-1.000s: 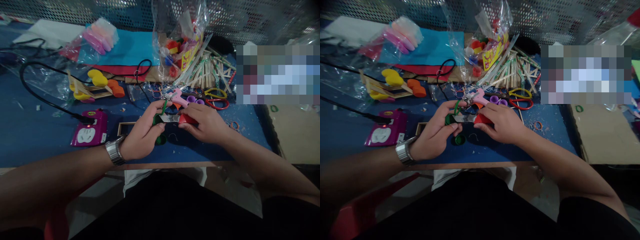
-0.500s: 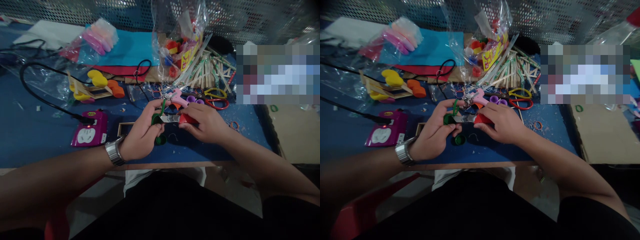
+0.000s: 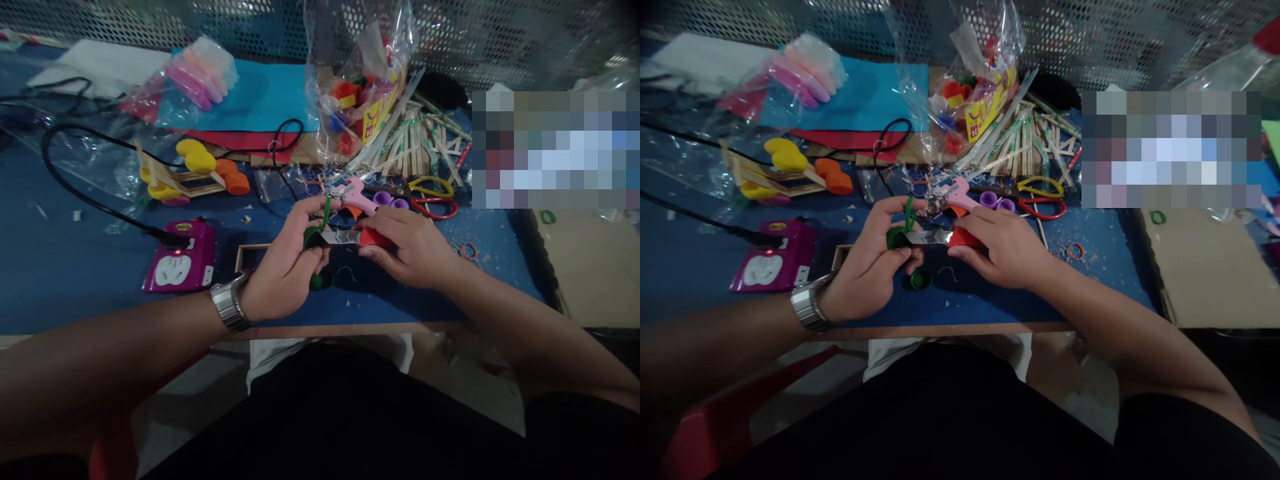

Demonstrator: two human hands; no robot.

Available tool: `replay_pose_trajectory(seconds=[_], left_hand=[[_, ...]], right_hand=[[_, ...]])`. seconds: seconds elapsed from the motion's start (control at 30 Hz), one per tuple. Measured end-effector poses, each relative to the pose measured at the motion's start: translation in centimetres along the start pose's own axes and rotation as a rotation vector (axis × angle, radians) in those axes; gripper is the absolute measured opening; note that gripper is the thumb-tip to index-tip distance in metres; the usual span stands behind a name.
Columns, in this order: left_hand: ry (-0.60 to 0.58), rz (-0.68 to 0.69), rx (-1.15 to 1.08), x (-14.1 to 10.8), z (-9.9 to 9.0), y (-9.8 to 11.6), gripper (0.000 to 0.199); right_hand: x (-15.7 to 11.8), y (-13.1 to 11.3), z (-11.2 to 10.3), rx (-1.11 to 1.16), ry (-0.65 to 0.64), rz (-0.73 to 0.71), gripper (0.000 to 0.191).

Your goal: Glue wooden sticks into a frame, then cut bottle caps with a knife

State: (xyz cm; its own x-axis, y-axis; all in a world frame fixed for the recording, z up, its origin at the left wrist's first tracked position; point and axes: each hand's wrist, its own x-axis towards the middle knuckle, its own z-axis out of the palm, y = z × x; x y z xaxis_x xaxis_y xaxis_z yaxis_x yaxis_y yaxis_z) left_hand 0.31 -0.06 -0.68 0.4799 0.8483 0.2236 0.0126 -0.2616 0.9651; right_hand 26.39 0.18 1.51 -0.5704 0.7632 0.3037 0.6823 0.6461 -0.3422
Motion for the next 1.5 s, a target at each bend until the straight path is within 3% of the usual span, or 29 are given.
replay_pose_trajectory(seconds=[0.3,0.57,0.93,1.2,1.4,1.5], left_hand=[[0.005,-0.019,-0.030,0.0,0.1,0.3,0.063],[-0.026,0.016,-0.037,0.1,0.1,-0.3,0.067],[-0.037,0.056,-0.090,0.4,0.2,-0.3,0.064],[-0.043,0.025,-0.119,0.5,0.1,-0.7,0.065],[-0.034,0.082,-0.114,0.4,0.2,-0.4,0.063],[-0.028,0.078,-0.091,0.4,0.2,-0.2,0.063]], right_hand=[[0.0,-0.2,-0.2,0.021,0.015,-0.021,0.052],[0.0,0.0,0.2,-0.030,0.007,-0.027,0.061],[0.1,-0.1,-0.4,-0.016,-0.145,0.094,0.066],[0.0,-0.3,-0.5,-0.021,-0.164,0.129,0.066],[0.2,-0.1,-0.6,-0.110,-0.235,0.233,0.050],[0.1,0.0,-0.6,-0.111,-0.199,0.241,0.052]])
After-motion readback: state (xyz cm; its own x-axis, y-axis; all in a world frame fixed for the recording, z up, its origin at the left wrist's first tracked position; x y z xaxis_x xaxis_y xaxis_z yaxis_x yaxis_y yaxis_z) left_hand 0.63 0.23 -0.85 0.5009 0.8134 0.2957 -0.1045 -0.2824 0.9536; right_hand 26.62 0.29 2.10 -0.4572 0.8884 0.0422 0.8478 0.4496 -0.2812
